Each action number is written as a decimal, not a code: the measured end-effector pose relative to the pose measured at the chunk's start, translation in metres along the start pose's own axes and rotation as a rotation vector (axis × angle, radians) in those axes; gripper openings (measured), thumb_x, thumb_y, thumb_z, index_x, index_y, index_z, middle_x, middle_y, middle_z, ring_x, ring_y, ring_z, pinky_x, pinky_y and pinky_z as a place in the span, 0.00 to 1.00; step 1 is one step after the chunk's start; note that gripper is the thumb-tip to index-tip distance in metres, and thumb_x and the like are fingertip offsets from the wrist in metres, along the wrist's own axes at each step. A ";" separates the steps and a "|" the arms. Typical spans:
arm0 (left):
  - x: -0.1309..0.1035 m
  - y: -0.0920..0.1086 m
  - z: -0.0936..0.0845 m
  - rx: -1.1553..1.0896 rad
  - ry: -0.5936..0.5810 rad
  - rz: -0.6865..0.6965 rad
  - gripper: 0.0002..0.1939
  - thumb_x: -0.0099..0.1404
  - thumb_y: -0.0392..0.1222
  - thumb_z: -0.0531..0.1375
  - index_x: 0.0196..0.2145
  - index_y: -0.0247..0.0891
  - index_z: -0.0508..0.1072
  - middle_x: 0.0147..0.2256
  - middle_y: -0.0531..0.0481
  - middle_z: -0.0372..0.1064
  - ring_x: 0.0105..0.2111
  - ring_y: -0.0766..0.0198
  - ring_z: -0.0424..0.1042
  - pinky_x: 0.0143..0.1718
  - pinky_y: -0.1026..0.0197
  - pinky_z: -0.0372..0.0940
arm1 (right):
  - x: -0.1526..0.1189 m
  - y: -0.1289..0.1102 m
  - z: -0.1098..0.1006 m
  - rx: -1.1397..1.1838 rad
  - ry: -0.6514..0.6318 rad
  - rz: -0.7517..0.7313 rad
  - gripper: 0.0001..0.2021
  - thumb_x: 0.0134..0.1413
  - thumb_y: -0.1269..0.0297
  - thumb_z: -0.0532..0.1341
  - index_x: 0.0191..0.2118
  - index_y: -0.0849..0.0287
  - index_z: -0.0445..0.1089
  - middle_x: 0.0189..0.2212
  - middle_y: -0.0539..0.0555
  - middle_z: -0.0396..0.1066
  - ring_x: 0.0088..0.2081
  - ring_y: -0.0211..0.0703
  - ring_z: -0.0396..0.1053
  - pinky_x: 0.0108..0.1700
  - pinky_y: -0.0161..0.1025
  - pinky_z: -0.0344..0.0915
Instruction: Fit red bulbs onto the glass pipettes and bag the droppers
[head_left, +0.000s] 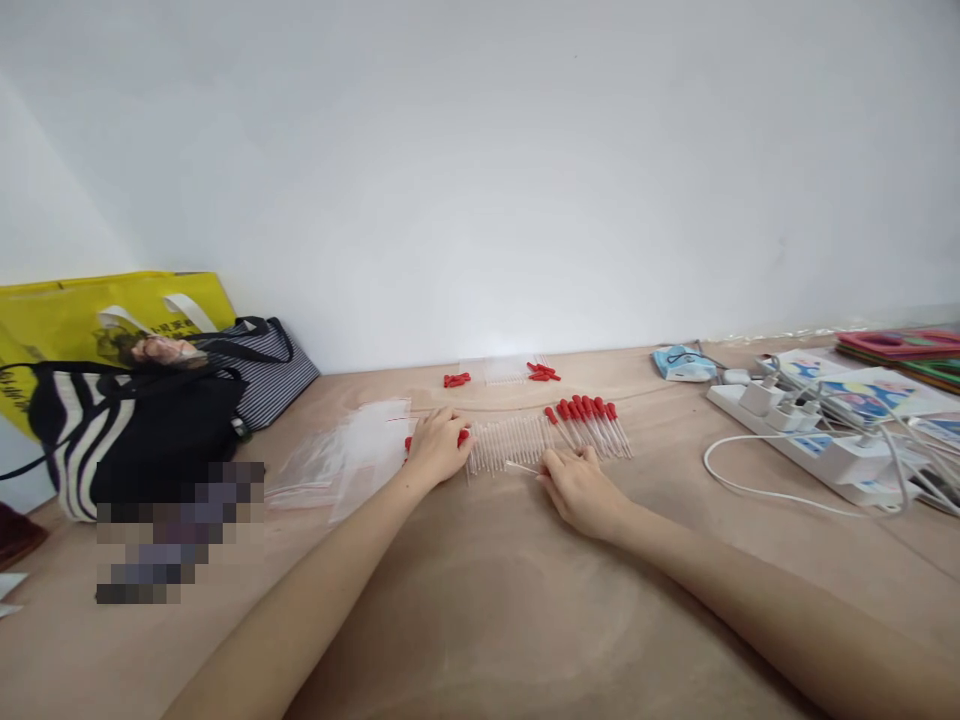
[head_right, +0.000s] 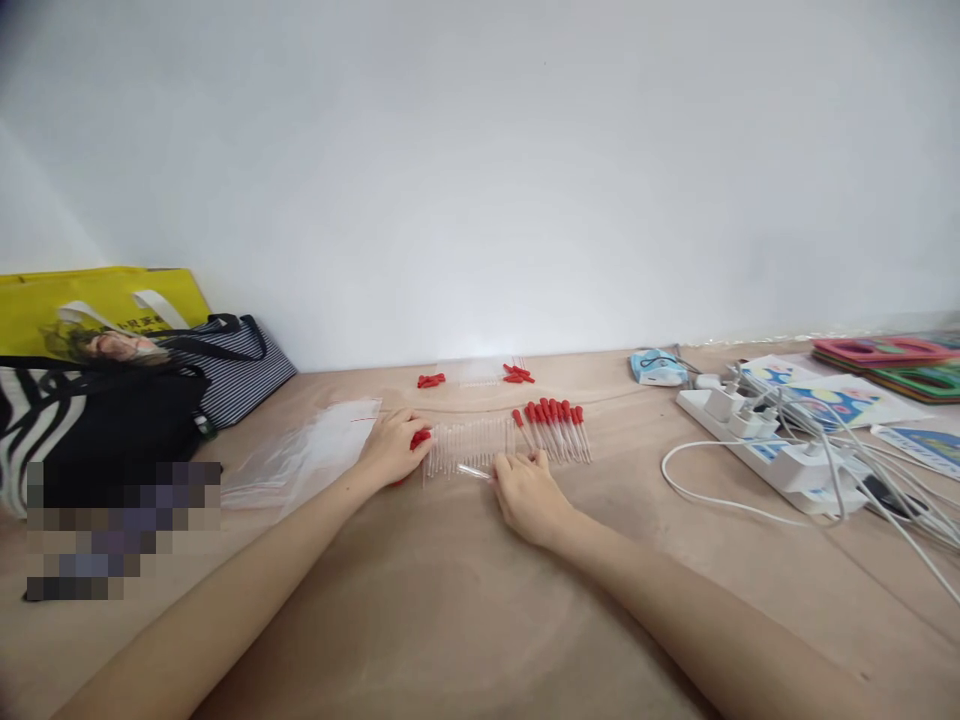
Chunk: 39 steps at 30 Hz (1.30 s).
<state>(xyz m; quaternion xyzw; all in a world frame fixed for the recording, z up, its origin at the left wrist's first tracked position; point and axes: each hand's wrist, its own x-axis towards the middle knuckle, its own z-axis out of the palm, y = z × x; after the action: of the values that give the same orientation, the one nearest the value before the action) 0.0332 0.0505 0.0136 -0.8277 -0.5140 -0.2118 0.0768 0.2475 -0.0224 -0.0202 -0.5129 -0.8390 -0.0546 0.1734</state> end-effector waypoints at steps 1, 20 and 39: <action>0.001 0.001 0.003 0.007 0.008 -0.008 0.07 0.56 0.38 0.56 0.31 0.38 0.74 0.34 0.46 0.67 0.37 0.54 0.65 0.39 0.54 0.57 | -0.003 -0.001 0.001 0.032 0.020 -0.028 0.07 0.57 0.70 0.45 0.31 0.60 0.58 0.28 0.54 0.68 0.31 0.42 0.63 0.38 0.40 0.47; -0.062 0.012 -0.007 -0.710 0.111 0.009 0.07 0.63 0.39 0.50 0.36 0.37 0.65 0.33 0.49 0.66 0.31 0.66 0.68 0.32 0.63 0.65 | -0.008 0.007 0.012 0.178 0.140 -0.107 0.08 0.55 0.74 0.48 0.38 0.61 0.61 0.31 0.53 0.68 0.34 0.40 0.64 0.43 0.41 0.48; -0.075 0.021 -0.005 -0.466 -0.098 0.174 0.10 0.61 0.39 0.53 0.37 0.41 0.73 0.41 0.47 0.69 0.41 0.60 0.66 0.45 0.54 0.61 | -0.009 0.004 0.013 0.255 0.125 -0.099 0.11 0.57 0.72 0.48 0.39 0.58 0.66 0.32 0.54 0.65 0.36 0.40 0.63 0.40 0.39 0.54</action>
<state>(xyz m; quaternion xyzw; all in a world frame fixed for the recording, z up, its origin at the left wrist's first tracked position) 0.0215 -0.0223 -0.0127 -0.8734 -0.3812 -0.2770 -0.1231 0.2517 -0.0249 -0.0357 -0.4404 -0.8509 0.0120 0.2862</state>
